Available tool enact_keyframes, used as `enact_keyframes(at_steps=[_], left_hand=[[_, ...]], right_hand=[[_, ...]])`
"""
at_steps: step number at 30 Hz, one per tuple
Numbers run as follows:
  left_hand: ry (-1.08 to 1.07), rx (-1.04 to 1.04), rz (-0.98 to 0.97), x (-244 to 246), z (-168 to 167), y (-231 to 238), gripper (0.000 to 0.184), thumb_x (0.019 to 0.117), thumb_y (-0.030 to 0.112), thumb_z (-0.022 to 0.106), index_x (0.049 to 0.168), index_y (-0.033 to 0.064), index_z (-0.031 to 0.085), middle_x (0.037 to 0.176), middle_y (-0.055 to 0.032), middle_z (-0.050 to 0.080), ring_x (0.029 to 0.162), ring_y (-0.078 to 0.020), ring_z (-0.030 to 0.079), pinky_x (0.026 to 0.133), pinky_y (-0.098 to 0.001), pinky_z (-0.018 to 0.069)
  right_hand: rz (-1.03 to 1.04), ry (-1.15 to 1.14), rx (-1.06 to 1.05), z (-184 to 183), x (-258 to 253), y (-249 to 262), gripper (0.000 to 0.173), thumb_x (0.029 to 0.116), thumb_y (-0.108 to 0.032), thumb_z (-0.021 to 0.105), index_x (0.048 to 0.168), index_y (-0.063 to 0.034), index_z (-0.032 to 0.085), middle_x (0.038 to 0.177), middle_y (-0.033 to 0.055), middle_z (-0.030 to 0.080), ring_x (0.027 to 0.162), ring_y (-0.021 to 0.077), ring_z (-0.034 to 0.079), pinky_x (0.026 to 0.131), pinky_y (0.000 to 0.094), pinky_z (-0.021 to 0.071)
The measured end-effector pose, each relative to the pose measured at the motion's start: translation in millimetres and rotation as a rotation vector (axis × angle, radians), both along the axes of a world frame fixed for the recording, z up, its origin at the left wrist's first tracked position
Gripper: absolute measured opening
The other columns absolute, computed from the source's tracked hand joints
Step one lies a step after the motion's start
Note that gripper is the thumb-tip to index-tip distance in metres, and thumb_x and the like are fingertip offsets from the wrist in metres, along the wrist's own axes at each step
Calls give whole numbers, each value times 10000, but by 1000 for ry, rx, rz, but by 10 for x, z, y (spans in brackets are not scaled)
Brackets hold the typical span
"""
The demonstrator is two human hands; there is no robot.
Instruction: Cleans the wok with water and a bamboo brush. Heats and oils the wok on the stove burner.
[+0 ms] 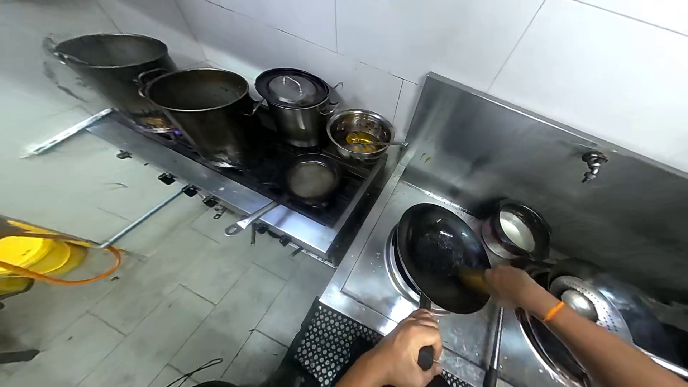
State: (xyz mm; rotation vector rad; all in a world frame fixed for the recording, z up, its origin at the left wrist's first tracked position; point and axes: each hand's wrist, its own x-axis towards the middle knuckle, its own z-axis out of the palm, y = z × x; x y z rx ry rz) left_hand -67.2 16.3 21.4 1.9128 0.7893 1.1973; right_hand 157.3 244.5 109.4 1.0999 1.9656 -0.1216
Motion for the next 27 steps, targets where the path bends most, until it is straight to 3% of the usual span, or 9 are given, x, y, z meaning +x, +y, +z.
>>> enact_keyframes(at_steps=[5, 8, 12, 16, 20, 21, 24, 25, 27], left_hand=[[-22, -3, 12, -2, -8, -1, 203, 865, 264, 770, 797, 111, 656, 871, -22, 692, 1022, -186, 662, 1165, -441, 396], [-40, 2, 22, 0, -40, -37, 185, 861, 245, 764, 809, 105, 656, 883, -27, 696, 1040, -189, 664, 1180, -452, 385], [-38, -13, 26, 6, -50, -87, 174, 856, 226, 776, 817, 99, 663, 917, -35, 706, 1077, -196, 662, 1209, -470, 360], [-41, -33, 25, -15, -65, -104, 162, 852, 206, 788, 834, 87, 679, 974, -46, 725, 1166, -208, 647, 1236, -488, 329], [-45, -48, 30, -35, -110, -116, 152, 842, 187, 798, 835, 94, 678, 991, -36, 725, 1212, -207, 628, 1258, -494, 297], [-53, -50, 29, -32, -123, -129, 148, 838, 180, 796, 833, 98, 674, 990, -33, 725, 1223, -210, 622, 1260, -497, 293], [-49, -76, 28, -60, -112, -144, 130, 831, 167, 800, 856, 102, 690, 1027, -25, 733, 1281, -217, 592, 1264, -492, 291], [-38, -85, 22, -72, -104, -167, 129, 832, 165, 805, 873, 102, 699, 1051, -20, 736, 1306, -218, 576, 1263, -479, 294], [-33, -86, 24, -84, -112, -178, 142, 830, 159, 819, 898, 98, 710, 1099, -15, 736, 1346, -222, 548, 1262, -453, 307]], right_hand=[[-82, 341, 87, -478, -469, 147, 460, 754, -416, 746, 1117, -140, 690, 1009, 146, 717, 967, 362, 699, 803, 617, 563], [-11, 478, 22, -491, -700, -173, 422, 723, -453, 723, 1063, -204, 690, 888, 65, 711, 857, 291, 710, 731, 587, 574], [119, 247, -170, 8, -291, -78, 465, 660, -457, 823, 1051, -222, 733, 893, 89, 723, 844, 327, 707, 715, 636, 567], [145, -40, -145, 251, -398, -40, 403, 666, -385, 833, 900, -89, 693, 887, 171, 688, 844, 395, 684, 688, 655, 542], [-197, 353, -244, 9, -647, 155, 450, 802, -399, 826, 1200, -225, 710, 819, 103, 721, 591, 253, 675, 570, 491, 591], [-234, 387, -145, -180, -635, 188, 426, 800, -379, 811, 1184, -227, 706, 846, 107, 725, 614, 264, 686, 566, 494, 595], [-89, 159, 91, -472, -705, -13, 507, 739, -339, 760, 1134, -47, 633, 1090, 223, 676, 986, 425, 682, 747, 638, 565], [-50, 105, 62, -425, -783, -174, 569, 722, -350, 775, 1152, -8, 629, 1125, 257, 660, 1031, 461, 663, 767, 668, 552], [13, 142, -13, -224, -949, -353, 522, 662, -427, 782, 1005, -51, 664, 982, 209, 685, 911, 414, 686, 704, 647, 553]])
